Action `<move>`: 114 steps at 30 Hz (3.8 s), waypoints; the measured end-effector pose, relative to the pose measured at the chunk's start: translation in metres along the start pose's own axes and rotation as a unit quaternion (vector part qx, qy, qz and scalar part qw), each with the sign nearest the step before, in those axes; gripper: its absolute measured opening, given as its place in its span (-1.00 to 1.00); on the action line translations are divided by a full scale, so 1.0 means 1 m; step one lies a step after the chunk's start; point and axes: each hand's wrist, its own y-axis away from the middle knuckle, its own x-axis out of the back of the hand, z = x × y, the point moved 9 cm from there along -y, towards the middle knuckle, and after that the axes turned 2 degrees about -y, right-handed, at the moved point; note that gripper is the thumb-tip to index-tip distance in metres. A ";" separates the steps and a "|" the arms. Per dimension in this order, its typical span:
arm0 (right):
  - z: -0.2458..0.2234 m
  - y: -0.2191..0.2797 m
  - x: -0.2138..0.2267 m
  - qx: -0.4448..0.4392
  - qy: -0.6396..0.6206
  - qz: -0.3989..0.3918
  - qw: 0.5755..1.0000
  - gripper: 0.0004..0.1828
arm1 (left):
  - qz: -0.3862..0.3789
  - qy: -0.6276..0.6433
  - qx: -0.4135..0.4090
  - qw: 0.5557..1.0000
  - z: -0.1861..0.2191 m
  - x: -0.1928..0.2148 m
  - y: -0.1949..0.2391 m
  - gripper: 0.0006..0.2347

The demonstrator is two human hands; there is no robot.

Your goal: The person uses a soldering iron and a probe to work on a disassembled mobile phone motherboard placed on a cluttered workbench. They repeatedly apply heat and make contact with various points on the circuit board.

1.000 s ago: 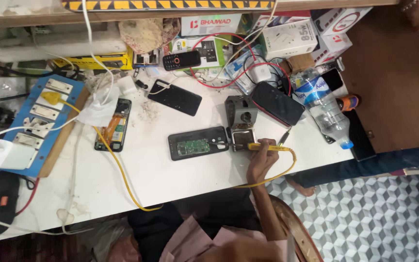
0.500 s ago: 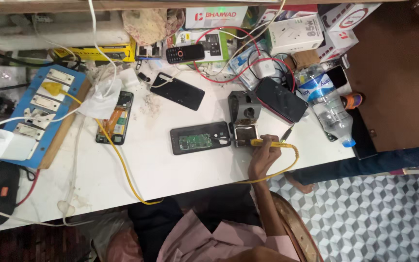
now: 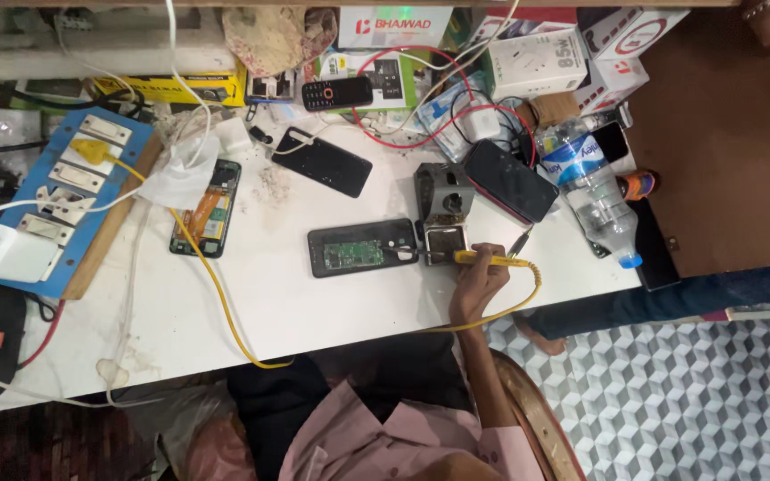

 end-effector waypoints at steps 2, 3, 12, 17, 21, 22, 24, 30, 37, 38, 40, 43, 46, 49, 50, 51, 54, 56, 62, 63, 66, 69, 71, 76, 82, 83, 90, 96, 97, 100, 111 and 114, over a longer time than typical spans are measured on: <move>-0.006 0.000 -0.003 0.017 0.002 -0.011 1.000 -0.73 | 0.012 -0.007 -0.002 1.000 -0.006 0.004 -0.004 -0.86; -0.008 0.000 -0.005 0.020 -0.003 -0.017 1.000 -0.73 | 0.018 -0.008 -0.002 1.000 -0.009 0.005 -0.007 -0.86; -0.005 0.001 -0.002 0.010 0.008 -0.001 1.000 -0.69 | 0.066 -0.024 0.019 0.997 -0.029 0.014 -0.005 -0.84; -0.002 -0.002 0.000 0.003 0.025 0.009 1.000 -0.66 | 0.087 -0.031 0.034 0.995 -0.037 0.023 0.003 -0.82; -0.005 0.000 0.000 0.019 0.034 -0.002 0.999 -0.68 | 0.114 -0.047 0.060 0.991 -0.041 0.037 0.022 -0.81; -0.007 -0.001 -0.002 0.029 0.035 -0.009 0.999 -0.69 | 0.122 -0.051 0.066 0.989 -0.045 0.042 0.026 -0.80; 0.000 -0.002 -0.002 -0.002 -0.008 -0.002 1.000 -0.72 | 0.142 -0.057 0.080 0.985 -0.059 0.051 0.033 -0.79; -0.005 0.001 -0.002 0.022 -0.021 -0.009 0.999 -0.72 | 0.224 -0.053 0.119 0.966 -0.070 0.069 0.054 -0.77; -0.005 0.000 -0.004 0.021 -0.016 -0.006 1.000 -0.72 | 0.329 0.012 0.192 0.924 -0.191 0.120 0.051 -0.74; -0.005 0.001 -0.002 0.018 -0.007 0.000 1.000 -0.72 | 0.316 -0.015 0.173 0.933 -0.202 0.122 0.051 -0.73; -0.007 0.002 0.001 0.014 0.009 0.013 1.000 -0.72 | 0.312 0.026 0.197 0.929 -0.232 0.122 0.059 -0.74; -0.048 0.014 -0.024 0.244 0.121 -0.105 0.956 -0.66 | 0.306 0.050 0.211 0.927 -0.257 0.124 0.064 -0.73; -0.008 0.004 0.000 0.020 -0.003 -0.012 1.000 -0.70 | 0.293 0.085 0.210 0.929 -0.266 0.119 0.070 -0.73; -0.003 0.002 0.000 0.010 -0.009 -0.006 1.000 -0.74 | 0.281 0.058 0.212 0.934 -0.269 0.117 0.070 -0.72; -0.004 -0.001 -0.003 0.022 -0.004 -0.005 1.000 -0.73 | 0.278 0.033 0.210 0.937 -0.271 0.120 0.066 -0.71; -0.006 -0.005 -0.006 0.033 0.001 -0.004 0.999 -0.72 | 0.274 0.044 0.219 0.935 -0.277 0.121 0.062 -0.72; -0.002 0.000 -0.002 0.015 -0.030 -0.001 0.999 -0.73 | 0.262 0.046 0.244 0.933 -0.276 0.119 0.069 -0.71; -0.002 0.000 -0.003 0.010 -0.039 0.000 0.999 -0.73 | 0.245 0.015 0.225 0.943 -0.270 0.118 0.065 -0.69; -0.001 0.002 -0.001 0.021 0.004 0.004 1.000 -0.69 | 0.230 0.013 0.212 0.950 -0.266 0.117 0.063 -0.66; 0.001 0.002 0.001 0.021 0.014 0.004 1.000 -0.69 | 0.231 0.010 0.207 0.951 -0.265 0.118 0.064 -0.65; 0.009 -0.002 0.006 0.023 -0.016 0.009 1.000 -0.68 | 0.228 -0.004 0.202 0.952 -0.267 0.119 0.063 -0.63; 0.017 -0.001 0.017 0.026 -0.051 0.031 0.998 -0.69 | 0.231 -0.001 0.204 0.951 -0.265 0.116 0.064 -0.62; 0.017 -0.012 0.007 0.040 -0.065 0.030 0.997 -0.69 | 0.240 0.025 0.166 0.956 -0.265 0.119 0.053 -0.62; 0.017 -0.006 0.010 0.016 -0.030 0.019 0.999 -0.70 | 0.241 0.041 0.186 0.952 -0.275 0.114 0.069 -0.66; -0.006 0.003 -0.001 0.005 -0.002 0.003 1.000 -0.73 | 0.260 0.056 0.187 0.946 -0.285 0.112 0.075 -0.70; -0.020 0.007 -0.003 0.057 0.021 -0.023 0.998 -0.71 | 0.265 0.095 0.176 0.943 -0.281 0.111 0.077 -0.69; -0.012 0.003 -0.005 0.018 -0.015 0.005 1.000 -0.78 | 0.254 0.093 0.203 0.941 -0.282 0.115 0.071 -0.74; -0.022 0.009 -0.009 0.069 0.015 -0.031 0.997 -0.78 | 0.266 0.035 0.242 0.932 -0.287 0.122 0.073 -0.74; -0.027 0.012 -0.010 0.089 0.024 -0.042 0.995 -0.79 | 0.275 0.050 0.242 0.929 -0.286 0.123 0.074 -0.73; -0.030 0.011 -0.008 0.069 0.033 -0.030 0.997 -0.77 | 0.299 0.092 0.227 0.922 -0.287 0.130 0.070 -0.69; -0.015 0.005 -0.003 0.010 -0.003 -0.011 1.000 -0.76 | 0.336 0.111 0.244 0.903 -0.285 0.134 0.079 -0.65; -0.012 0.006 -0.006 0.025 0.017 -0.016 0.999 -0.74 | 0.344 0.121 0.248 0.898 -0.285 0.138 0.080 -0.66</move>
